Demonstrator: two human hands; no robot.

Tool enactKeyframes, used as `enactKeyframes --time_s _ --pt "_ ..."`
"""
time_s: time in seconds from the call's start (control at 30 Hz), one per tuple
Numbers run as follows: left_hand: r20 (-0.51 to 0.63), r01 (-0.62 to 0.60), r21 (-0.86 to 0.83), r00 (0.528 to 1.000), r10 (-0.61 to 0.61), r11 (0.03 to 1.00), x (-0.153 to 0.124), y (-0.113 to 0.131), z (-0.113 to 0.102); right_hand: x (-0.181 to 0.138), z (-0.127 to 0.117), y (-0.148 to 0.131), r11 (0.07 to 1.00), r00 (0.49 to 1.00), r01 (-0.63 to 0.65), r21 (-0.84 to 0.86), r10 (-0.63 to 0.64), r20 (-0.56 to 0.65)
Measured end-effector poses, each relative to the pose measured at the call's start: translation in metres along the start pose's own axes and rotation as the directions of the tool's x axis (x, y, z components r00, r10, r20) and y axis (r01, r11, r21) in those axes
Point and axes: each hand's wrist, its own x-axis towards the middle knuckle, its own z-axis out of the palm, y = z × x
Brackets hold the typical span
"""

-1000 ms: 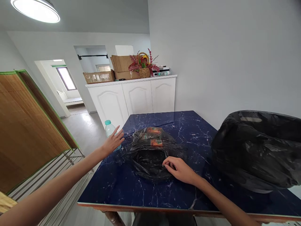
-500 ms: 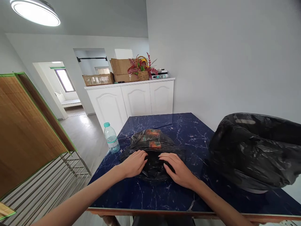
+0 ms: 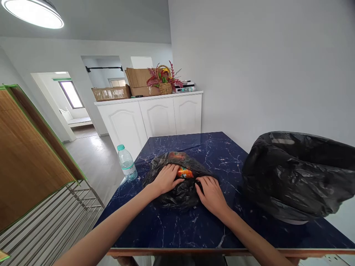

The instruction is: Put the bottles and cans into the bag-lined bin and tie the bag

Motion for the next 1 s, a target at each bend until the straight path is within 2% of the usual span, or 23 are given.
enactKeyframes --time_s 0.13,0.23,0.37,0.57,0.7,0.87,1.0 --pt "-0.005 0.031 0.002 1.0 -0.031 1.0 0.014 0.005 0.009 0.0 0.004 0.005 0.996 0.998 -0.056 -0.075 0.055 -0.016" --pt "0.009 0.066 -0.014 0.998 -0.066 0.998 0.014 0.007 0.014 0.0 0.005 0.006 0.991 0.997 -0.072 -0.111 0.071 -0.018" --pt "-0.01 0.096 -0.044 0.995 -0.097 0.994 -0.001 0.013 0.001 -0.001 0.007 0.007 0.99 0.998 -0.064 -0.128 0.063 -0.008" --pt "-0.156 0.129 -0.14 0.976 -0.15 0.982 -0.048 0.019 -0.055 -0.004 0.01 0.009 0.991 0.999 -0.035 -0.126 0.036 0.006" --pt "-0.227 0.183 -0.28 0.941 -0.25 0.942 -0.088 0.004 -0.087 -0.007 0.014 0.011 0.993 1.0 -0.027 -0.119 0.029 0.011" --pt "-0.184 0.396 -0.384 0.853 -0.489 0.834 -0.14 -0.028 -0.111 -0.009 0.018 0.013 0.993 0.999 -0.028 -0.115 0.029 0.012" --pt "-0.151 0.555 -0.268 0.783 -0.604 0.787 -0.174 -0.053 -0.119 -0.01 0.018 0.013 0.993 1.0 -0.023 -0.112 0.025 0.017"
